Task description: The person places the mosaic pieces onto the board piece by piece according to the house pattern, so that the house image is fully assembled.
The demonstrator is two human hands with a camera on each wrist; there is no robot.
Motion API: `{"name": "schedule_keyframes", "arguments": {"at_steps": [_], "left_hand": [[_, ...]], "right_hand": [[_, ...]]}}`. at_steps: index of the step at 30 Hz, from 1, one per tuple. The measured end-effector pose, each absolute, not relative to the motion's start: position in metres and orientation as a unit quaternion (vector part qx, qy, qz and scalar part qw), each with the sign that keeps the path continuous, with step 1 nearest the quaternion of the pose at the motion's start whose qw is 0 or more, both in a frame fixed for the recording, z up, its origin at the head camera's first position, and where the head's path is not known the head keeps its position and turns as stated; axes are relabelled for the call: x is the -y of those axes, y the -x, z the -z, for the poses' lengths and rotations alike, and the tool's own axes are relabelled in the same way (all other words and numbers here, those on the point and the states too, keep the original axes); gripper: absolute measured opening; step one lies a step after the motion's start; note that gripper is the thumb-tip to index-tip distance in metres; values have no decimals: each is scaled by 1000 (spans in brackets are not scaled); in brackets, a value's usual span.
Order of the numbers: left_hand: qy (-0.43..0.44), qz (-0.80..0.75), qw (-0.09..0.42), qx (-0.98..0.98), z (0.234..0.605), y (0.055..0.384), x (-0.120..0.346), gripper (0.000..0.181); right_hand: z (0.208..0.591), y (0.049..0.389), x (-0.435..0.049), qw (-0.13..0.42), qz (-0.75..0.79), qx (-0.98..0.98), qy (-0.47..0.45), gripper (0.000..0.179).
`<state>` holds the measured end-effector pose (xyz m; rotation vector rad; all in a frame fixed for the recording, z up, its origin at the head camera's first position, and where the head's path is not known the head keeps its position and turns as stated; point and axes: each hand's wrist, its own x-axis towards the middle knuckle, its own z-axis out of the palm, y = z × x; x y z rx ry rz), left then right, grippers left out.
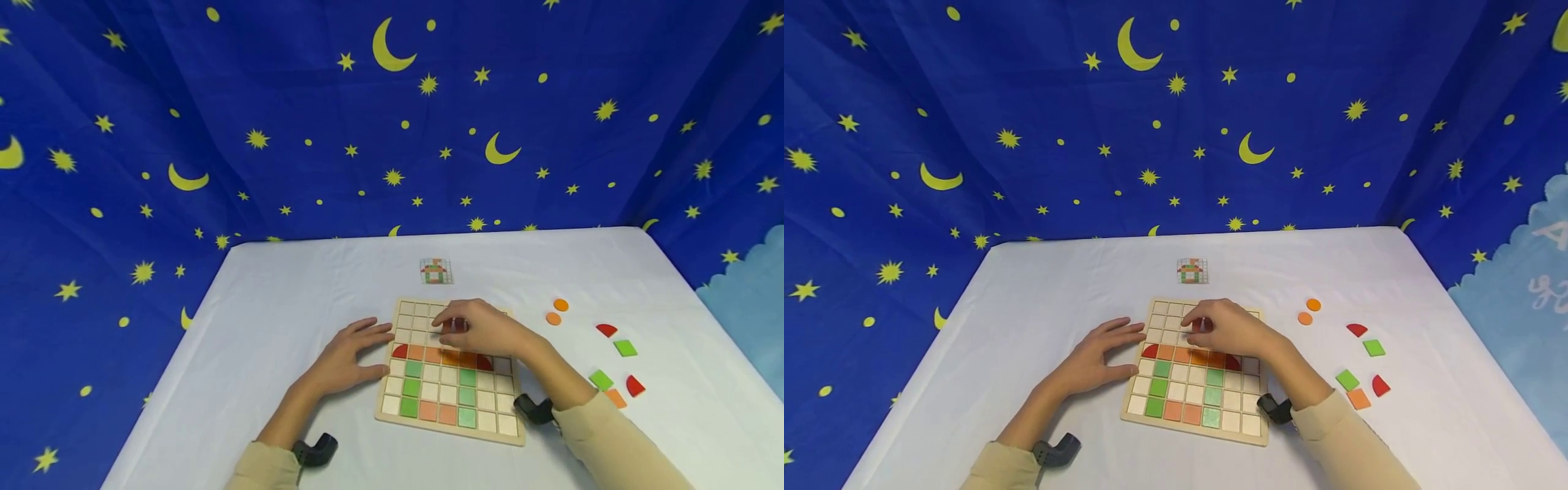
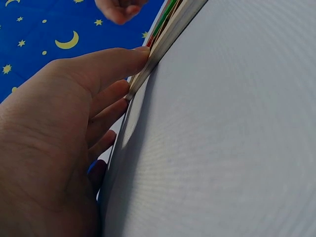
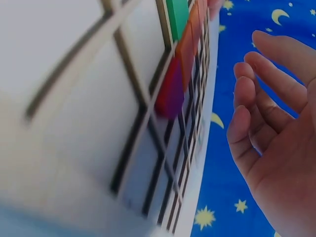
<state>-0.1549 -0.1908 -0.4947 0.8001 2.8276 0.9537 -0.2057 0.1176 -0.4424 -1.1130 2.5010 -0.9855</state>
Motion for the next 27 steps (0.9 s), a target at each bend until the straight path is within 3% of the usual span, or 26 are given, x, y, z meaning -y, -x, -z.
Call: {"name": "schedule_keyframes", "arguments": {"at_steps": [27], "left_hand": [[-261, -311, 26, -913, 494, 155, 191, 58]], "right_hand": [[452, 184, -212, 77, 333, -898, 277, 26]]}}
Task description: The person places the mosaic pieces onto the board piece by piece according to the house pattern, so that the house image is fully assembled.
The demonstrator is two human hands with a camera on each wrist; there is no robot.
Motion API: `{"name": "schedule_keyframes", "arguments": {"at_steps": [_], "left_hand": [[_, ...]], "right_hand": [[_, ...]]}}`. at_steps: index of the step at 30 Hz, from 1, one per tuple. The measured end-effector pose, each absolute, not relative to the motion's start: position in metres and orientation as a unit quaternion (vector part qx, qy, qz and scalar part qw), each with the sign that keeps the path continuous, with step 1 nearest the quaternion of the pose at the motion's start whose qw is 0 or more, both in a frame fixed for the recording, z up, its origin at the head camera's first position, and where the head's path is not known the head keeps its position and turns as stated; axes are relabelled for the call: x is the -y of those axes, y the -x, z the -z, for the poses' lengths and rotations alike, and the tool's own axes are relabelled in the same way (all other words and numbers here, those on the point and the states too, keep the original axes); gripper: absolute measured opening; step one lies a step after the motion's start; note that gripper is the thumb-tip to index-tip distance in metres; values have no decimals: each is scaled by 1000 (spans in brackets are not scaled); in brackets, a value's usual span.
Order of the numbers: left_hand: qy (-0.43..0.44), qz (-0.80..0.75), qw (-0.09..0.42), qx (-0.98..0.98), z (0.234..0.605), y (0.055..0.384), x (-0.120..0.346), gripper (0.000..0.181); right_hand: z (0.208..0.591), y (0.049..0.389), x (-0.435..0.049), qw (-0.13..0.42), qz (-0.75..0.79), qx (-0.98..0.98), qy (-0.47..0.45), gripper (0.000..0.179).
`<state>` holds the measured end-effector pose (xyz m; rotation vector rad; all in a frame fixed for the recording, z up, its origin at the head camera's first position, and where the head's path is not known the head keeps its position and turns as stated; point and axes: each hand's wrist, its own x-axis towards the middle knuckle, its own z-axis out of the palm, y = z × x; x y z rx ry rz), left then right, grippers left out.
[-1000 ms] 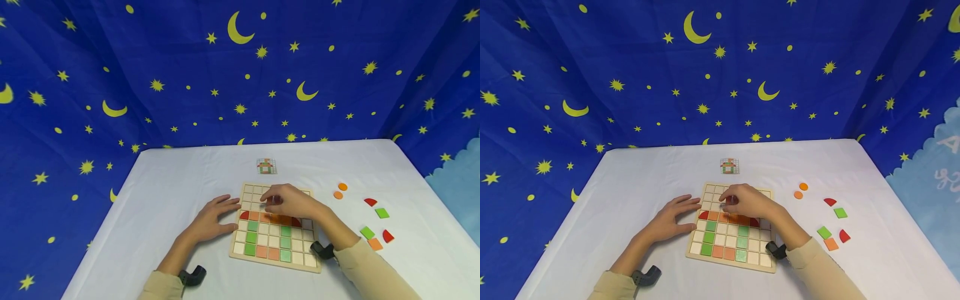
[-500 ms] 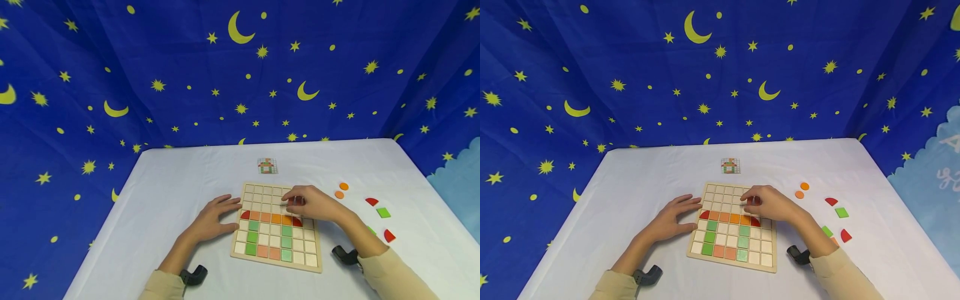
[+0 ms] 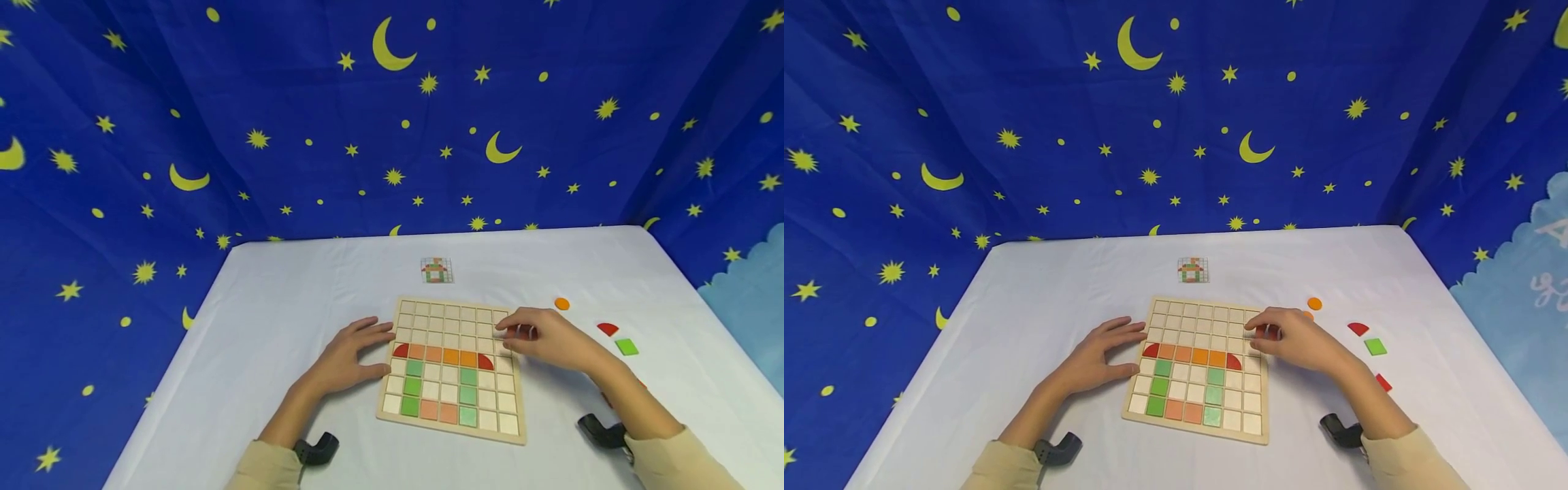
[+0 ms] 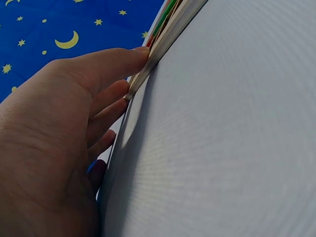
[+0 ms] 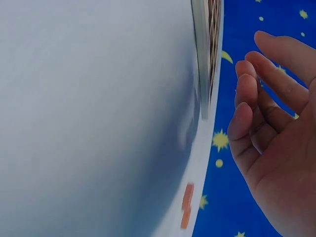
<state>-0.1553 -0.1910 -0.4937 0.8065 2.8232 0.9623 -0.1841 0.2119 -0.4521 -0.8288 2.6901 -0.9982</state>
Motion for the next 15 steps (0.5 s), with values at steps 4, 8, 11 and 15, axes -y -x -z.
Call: {"name": "schedule_keyframes", "arguments": {"at_steps": [4, 8, 11, 15], "left_hand": [[-262, -315, 28, -912, 493, 154, 191, 58], [-268, -312, 27, -911, 493, 155, 190, 59], [-270, -310, 25, -911, 493, 155, 191, 59], [-266, -305, 26, -914, 493, 155, 191, 59]], "right_hand": [[453, 180, -223, 80, 334, -902, 261, 28], [454, 176, -233, 71, 325, -911, 246, 29], [455, 174, -240, 60, 316, -918, 230, 31], [457, 173, -246, 47, 317, -922, 219, 33]]}}
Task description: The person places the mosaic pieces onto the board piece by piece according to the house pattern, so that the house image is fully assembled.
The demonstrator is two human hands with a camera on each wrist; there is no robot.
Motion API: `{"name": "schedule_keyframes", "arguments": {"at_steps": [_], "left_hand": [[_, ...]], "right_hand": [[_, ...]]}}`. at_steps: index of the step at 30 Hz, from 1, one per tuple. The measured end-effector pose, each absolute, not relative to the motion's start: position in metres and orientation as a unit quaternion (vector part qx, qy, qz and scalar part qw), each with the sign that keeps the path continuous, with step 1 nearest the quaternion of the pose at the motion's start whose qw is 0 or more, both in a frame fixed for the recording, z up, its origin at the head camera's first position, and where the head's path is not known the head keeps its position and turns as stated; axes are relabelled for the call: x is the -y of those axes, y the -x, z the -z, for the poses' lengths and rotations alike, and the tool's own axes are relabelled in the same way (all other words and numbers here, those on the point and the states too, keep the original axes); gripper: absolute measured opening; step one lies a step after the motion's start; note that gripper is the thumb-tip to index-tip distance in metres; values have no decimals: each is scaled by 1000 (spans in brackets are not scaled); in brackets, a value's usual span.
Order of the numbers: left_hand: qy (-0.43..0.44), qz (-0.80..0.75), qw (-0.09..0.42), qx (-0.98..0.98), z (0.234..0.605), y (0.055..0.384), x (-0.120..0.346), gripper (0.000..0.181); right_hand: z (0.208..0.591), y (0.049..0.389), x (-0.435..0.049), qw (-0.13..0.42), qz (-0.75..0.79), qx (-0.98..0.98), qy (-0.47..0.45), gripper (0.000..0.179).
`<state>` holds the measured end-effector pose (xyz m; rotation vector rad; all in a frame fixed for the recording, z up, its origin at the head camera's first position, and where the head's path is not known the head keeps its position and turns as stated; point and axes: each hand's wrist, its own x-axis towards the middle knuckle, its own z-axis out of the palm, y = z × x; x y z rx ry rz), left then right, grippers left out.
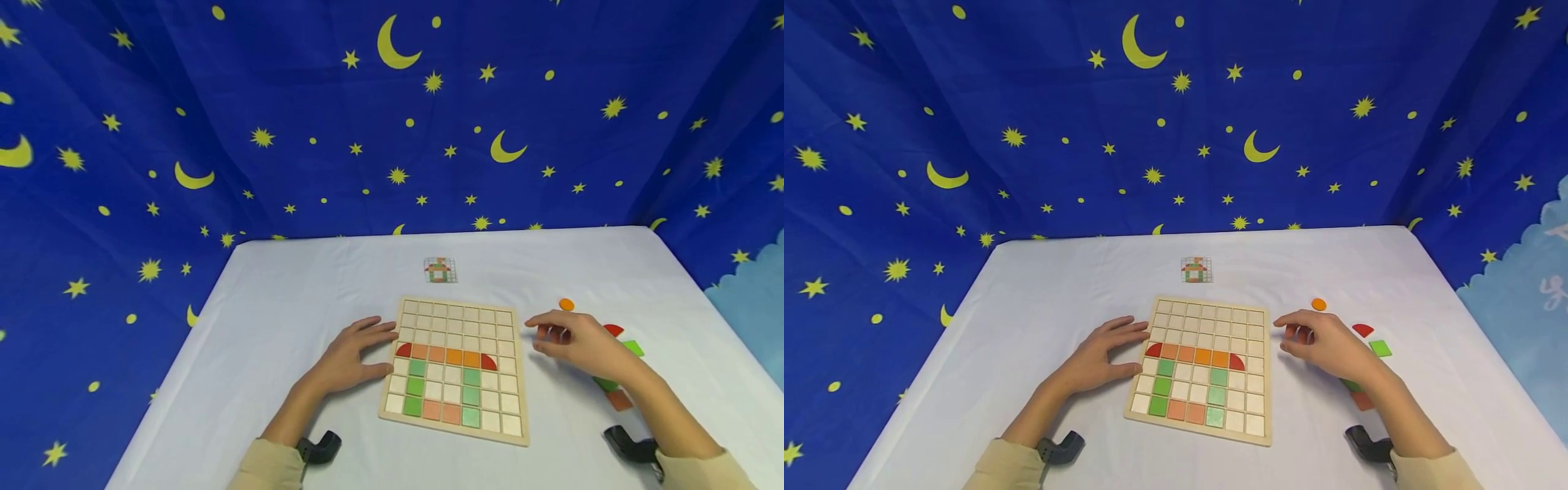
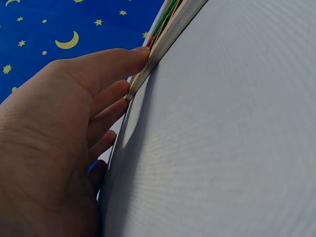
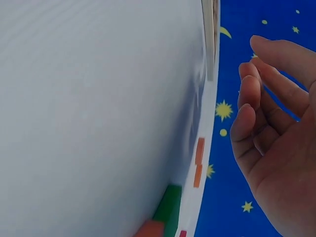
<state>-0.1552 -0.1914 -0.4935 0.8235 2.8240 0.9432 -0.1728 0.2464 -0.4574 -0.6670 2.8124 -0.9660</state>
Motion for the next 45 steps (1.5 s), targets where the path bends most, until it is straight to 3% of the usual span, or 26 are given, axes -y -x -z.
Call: {"name": "schedule_keyframes", "arguments": {"at_steps": [24, 45], "left_hand": [[-255, -311, 32, -915, 493, 155, 192, 59], [-260, -299, 29, -918, 498, 157, 192, 60]], "right_hand": [[457, 145, -308, 53, 299, -941, 149, 32], [465, 124, -329, 122, 283, -945, 113, 43]]}}
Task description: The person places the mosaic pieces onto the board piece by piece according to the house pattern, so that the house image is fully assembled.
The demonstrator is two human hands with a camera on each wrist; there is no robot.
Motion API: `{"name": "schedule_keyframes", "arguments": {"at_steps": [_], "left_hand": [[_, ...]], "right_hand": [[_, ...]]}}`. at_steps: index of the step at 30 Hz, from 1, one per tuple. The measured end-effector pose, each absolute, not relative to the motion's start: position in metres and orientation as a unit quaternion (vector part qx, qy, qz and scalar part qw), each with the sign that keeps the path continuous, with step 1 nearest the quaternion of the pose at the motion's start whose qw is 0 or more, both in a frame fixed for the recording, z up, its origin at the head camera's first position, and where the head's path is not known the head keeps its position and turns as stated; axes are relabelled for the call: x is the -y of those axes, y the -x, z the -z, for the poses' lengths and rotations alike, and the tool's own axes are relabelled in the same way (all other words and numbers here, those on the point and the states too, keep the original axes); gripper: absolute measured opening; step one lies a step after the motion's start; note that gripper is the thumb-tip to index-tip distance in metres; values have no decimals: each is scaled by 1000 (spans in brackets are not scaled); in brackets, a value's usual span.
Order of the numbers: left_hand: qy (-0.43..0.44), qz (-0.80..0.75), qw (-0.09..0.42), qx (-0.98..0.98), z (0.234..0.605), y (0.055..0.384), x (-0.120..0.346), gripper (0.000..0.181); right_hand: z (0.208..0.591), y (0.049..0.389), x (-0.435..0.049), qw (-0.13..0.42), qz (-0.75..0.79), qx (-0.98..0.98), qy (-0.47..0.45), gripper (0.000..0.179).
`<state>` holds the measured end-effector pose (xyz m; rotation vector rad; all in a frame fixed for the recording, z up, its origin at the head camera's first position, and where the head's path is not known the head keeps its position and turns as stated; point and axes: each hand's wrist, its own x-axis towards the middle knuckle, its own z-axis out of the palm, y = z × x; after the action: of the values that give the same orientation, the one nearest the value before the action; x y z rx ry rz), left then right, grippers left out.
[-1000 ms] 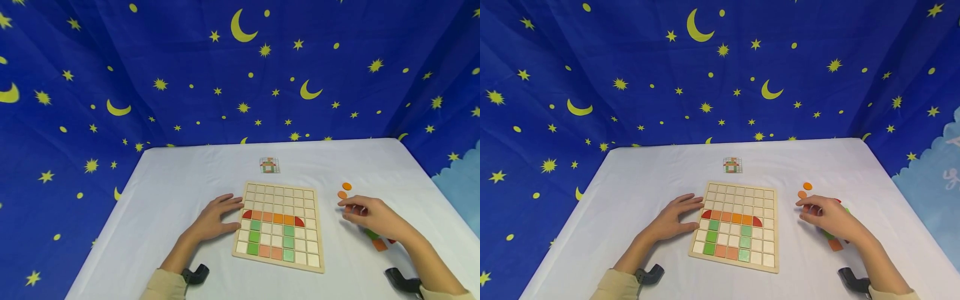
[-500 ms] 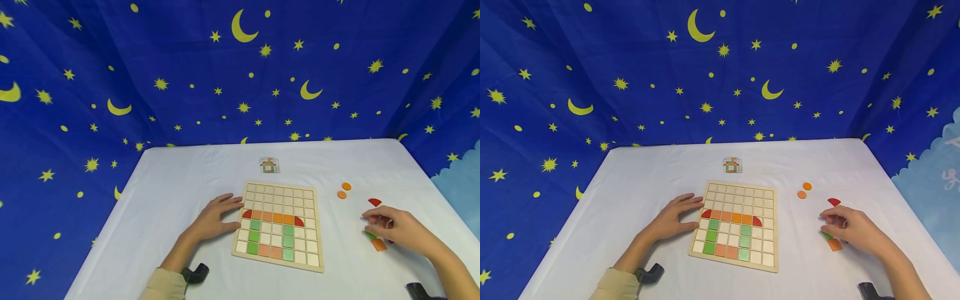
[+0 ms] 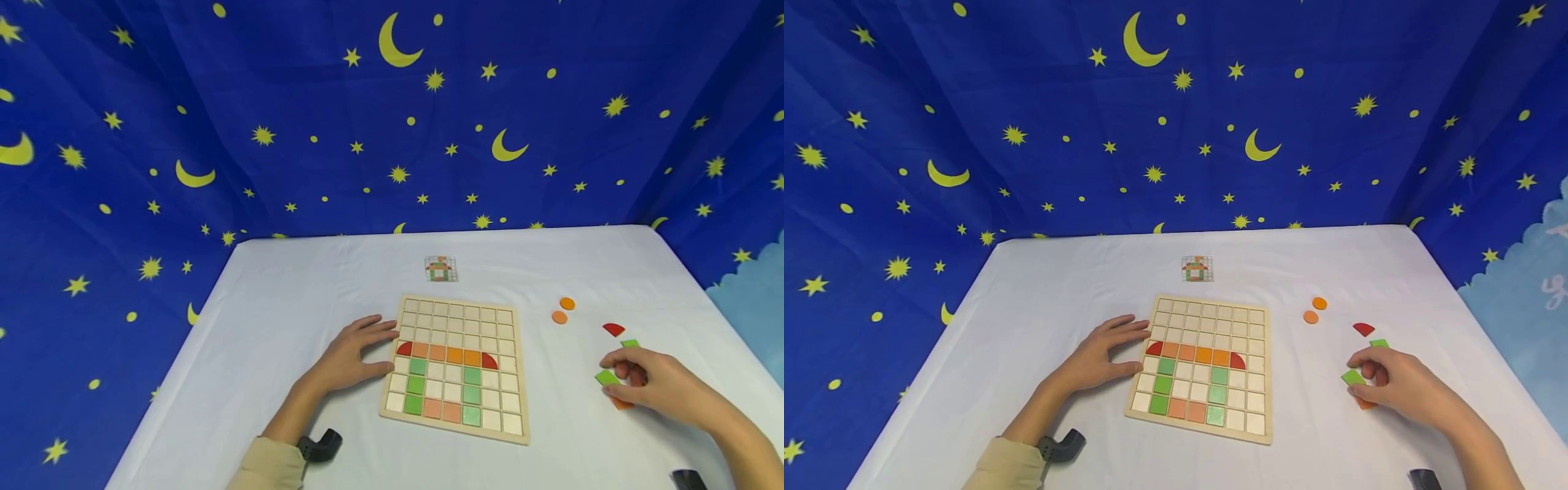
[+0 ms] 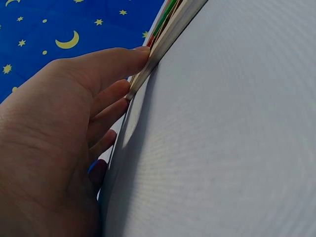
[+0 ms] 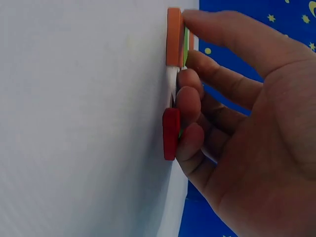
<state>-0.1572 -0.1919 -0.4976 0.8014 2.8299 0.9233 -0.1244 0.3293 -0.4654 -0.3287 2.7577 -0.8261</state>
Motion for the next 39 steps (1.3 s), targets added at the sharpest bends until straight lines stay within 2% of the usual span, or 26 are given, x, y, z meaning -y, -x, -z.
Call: {"name": "schedule_keyframes", "arguments": {"at_steps": [12, 24, 32, 39], "left_hand": [[-262, -301, 27, -916, 496, 157, 192, 59], [-264, -302, 30, -916, 496, 156, 191, 59], [-267, -303, 27, -914, 495, 157, 191, 59], [-262, -305, 30, -915, 495, 156, 190, 59]], "right_hand": [[470, 122, -326, 77, 282, -945, 145, 33], [467, 125, -316, 108, 269, -947, 137, 32], [468, 131, -306, 85, 278, -941, 172, 30], [469, 136, -297, 90, 274, -940, 180, 31]]}}
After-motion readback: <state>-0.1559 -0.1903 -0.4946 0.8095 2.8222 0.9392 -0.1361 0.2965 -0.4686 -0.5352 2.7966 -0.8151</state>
